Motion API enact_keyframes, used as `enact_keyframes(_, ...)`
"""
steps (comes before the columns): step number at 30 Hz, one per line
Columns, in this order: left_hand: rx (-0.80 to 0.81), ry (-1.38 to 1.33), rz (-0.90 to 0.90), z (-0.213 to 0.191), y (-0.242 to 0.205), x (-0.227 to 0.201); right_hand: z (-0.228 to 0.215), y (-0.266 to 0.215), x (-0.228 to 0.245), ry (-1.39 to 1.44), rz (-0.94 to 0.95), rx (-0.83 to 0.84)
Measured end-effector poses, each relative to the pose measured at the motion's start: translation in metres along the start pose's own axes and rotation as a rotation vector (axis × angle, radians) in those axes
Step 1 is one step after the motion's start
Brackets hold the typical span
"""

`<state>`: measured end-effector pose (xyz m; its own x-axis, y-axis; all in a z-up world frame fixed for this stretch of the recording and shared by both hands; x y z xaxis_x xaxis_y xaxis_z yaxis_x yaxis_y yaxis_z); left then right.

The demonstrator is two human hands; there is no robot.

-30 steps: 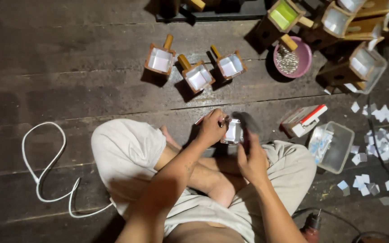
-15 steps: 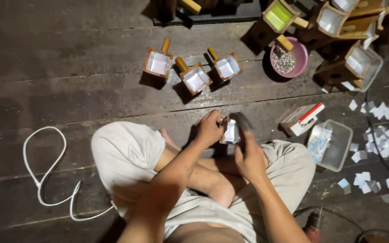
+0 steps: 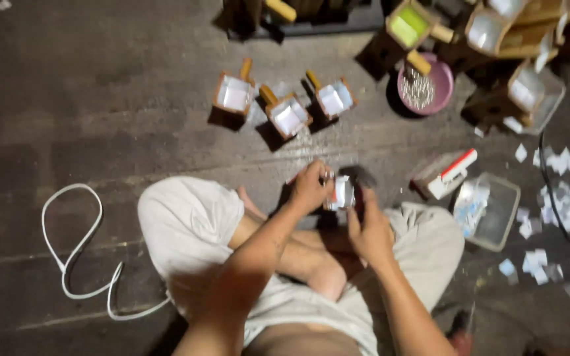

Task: Assembling small wooden structures using a power drill and hammer while sitting on the floor.

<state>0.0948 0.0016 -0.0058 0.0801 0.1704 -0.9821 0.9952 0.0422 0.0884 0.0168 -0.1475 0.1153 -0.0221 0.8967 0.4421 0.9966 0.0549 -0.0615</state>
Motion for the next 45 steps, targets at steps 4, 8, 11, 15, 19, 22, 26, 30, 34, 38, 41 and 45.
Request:
enact_keyframes(4, 0.077, 0.015, 0.003, 0.002, 0.009, -0.013, -0.045, 0.013, -0.018, 0.252, 0.057, -0.251)
enact_keyframes(8, 0.289, 0.016, -0.051, 0.009, 0.020, -0.021, 0.025, 0.048, -0.129, 0.728, 0.482, -0.124)
enact_keyframes(11, 0.484, 0.129, -0.043, 0.022, 0.036, -0.029, 0.094, 0.068, -0.171, 0.889, 0.673, 0.075)
enact_keyframes(15, 0.606, 0.243, -0.047, 0.035, 0.047, -0.036, 0.105, 0.069, -0.186, 0.554, 0.687, 0.145)
enact_keyframes(19, 0.546, 0.104, -0.150, 0.035, 0.047, -0.016, 0.059, 0.066, -0.160, 0.112, 0.342, 0.065)
enact_keyframes(22, 0.495, 0.104, -0.162, 0.031, 0.041, -0.008, -0.027, 0.036, -0.146, 0.145, 0.267, -0.241)
enact_keyframes(26, 0.489, 0.136, -0.108, 0.030, 0.046, -0.012, -0.072, 0.005, -0.286, 0.006, 0.432, -0.536)
enact_keyframes(30, 0.529, 0.139, -0.052, 0.036, 0.041, -0.022, -0.078, 0.000, -0.389, -0.148, 0.577, -0.494)
enact_keyframes(34, 0.536, 0.160, -0.044, 0.037, 0.046, -0.031, -0.078, 0.030, -0.381, -0.099, 0.539, -0.336)
enact_keyframes(38, 0.543, 0.197, -0.043, 0.037, 0.039, -0.042, -0.070, 0.047, -0.374, -0.121, 0.474, -0.273)
enact_keyframes(41, 0.500, 0.342, -0.115, 0.020, 0.033, -0.080, -0.086, 0.029, -0.377, -0.131, 0.667, -0.232)
enact_keyframes(45, 0.395, 0.491, -0.033, 0.001, 0.008, -0.071, -0.040, 0.012, -0.465, -0.207, 0.721, -0.138)
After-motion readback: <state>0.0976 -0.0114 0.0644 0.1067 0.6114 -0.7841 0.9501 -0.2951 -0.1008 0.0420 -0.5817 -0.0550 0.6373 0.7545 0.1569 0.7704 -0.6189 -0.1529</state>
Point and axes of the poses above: each hand's wrist, its own y-axis towards the middle knuckle, its own z-axis out of the palm, x = y × z, the point moved 10 cm from there along y, towards the middle knuckle, and after that the axes turned 7 degrees about -y, right-handed, at the moved point
